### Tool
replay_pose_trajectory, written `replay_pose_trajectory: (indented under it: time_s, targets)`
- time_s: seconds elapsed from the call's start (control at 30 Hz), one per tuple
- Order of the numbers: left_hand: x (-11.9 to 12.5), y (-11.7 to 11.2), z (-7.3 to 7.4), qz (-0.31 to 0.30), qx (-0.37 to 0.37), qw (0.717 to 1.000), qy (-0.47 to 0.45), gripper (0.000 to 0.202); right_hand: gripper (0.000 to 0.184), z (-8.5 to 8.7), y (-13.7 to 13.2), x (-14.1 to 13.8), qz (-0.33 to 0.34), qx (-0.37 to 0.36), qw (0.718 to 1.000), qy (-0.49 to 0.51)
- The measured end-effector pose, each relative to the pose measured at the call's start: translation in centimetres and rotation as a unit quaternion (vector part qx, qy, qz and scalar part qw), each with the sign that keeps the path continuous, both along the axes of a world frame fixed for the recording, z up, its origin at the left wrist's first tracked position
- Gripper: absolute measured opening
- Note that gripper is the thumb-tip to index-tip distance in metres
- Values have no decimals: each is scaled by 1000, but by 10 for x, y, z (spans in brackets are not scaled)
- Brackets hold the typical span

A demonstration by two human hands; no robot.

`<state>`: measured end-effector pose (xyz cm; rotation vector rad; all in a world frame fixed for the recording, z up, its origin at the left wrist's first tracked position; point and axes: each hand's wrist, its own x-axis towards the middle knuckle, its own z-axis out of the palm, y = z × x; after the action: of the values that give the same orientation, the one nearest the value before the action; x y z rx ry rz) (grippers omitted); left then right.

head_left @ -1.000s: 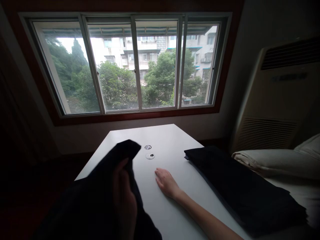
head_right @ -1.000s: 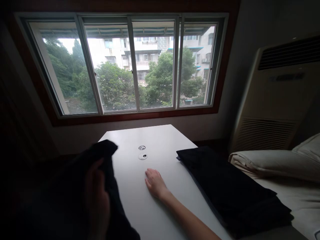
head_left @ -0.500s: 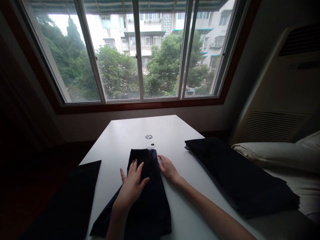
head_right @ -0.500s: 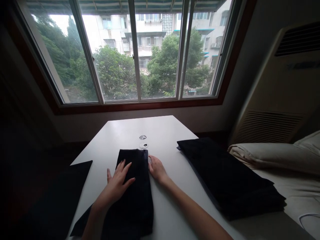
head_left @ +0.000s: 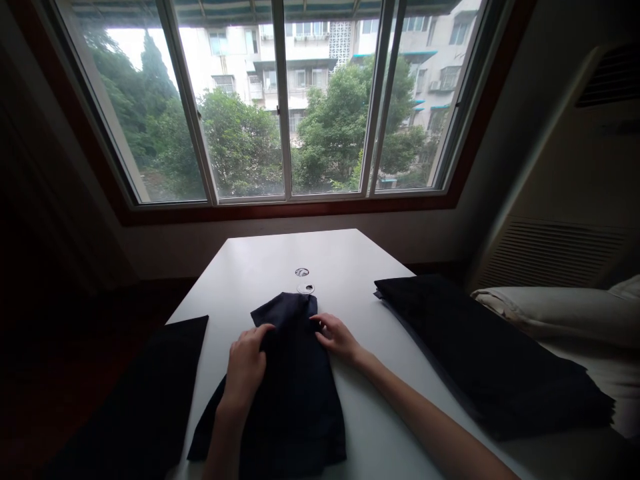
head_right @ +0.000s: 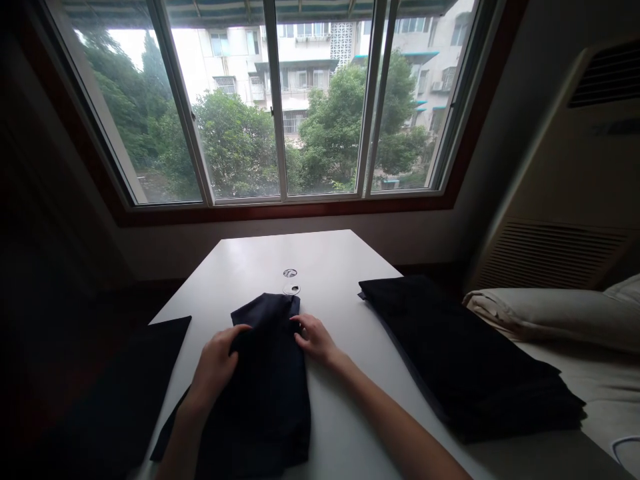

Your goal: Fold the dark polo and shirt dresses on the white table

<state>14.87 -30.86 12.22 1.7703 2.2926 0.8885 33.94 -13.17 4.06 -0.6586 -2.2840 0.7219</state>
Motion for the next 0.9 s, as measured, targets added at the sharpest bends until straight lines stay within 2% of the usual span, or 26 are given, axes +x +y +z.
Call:
replay_pose_trajectory:
  time_s: [0.07,0.17,0.23,0.3,0.37,0.43,0.5,0.53,0.57,0.63,0.73,0.9]
  targets:
    - [-8,-1,2,87,102,991,29,52,37,-1,1,0,7,-11,1000,3]
    - [-18,-4,7,226,233,942,85,40,39,-4,2,0,1,3,1000,9]
    - [-19,-5,10,255,266,925,96,35,42,-6,2,-1,-17,14,1000,9]
    - [-15,-6,12,232,268,932,81,31,42,-7,2,-1,-28,15,999,1]
    - [-9,-10,10,146,219,963,52,30,41,-7,3,-2,-27,13,1000,-8]
    - [-3,-20,5,0,115,993,10,30,40,-6,2,-2,-25,15,999,-13]
    - [-1,-37,-1,-138,-24,990,-35,41,41,-5,2,-1,-28,19,999,-15]
    - [-2,-46,-4,-177,-94,978,-55,52,40,-5,2,-1,-29,20,999,-16]
    - [-6,-55,-7,-186,-155,968,-71,63,40,-6,2,-2,-29,21,999,-18]
    - [-21,-71,-12,-138,-222,963,-71,77,38,-6,3,-2,-30,24,999,-20]
    - [-51,-88,-16,-48,-209,976,-38,73,38,-8,4,-3,-32,30,999,-16]
    - [-88,-108,-24,-8,-193,979,-69,80,44,-5,2,0,-4,12,1000,-9]
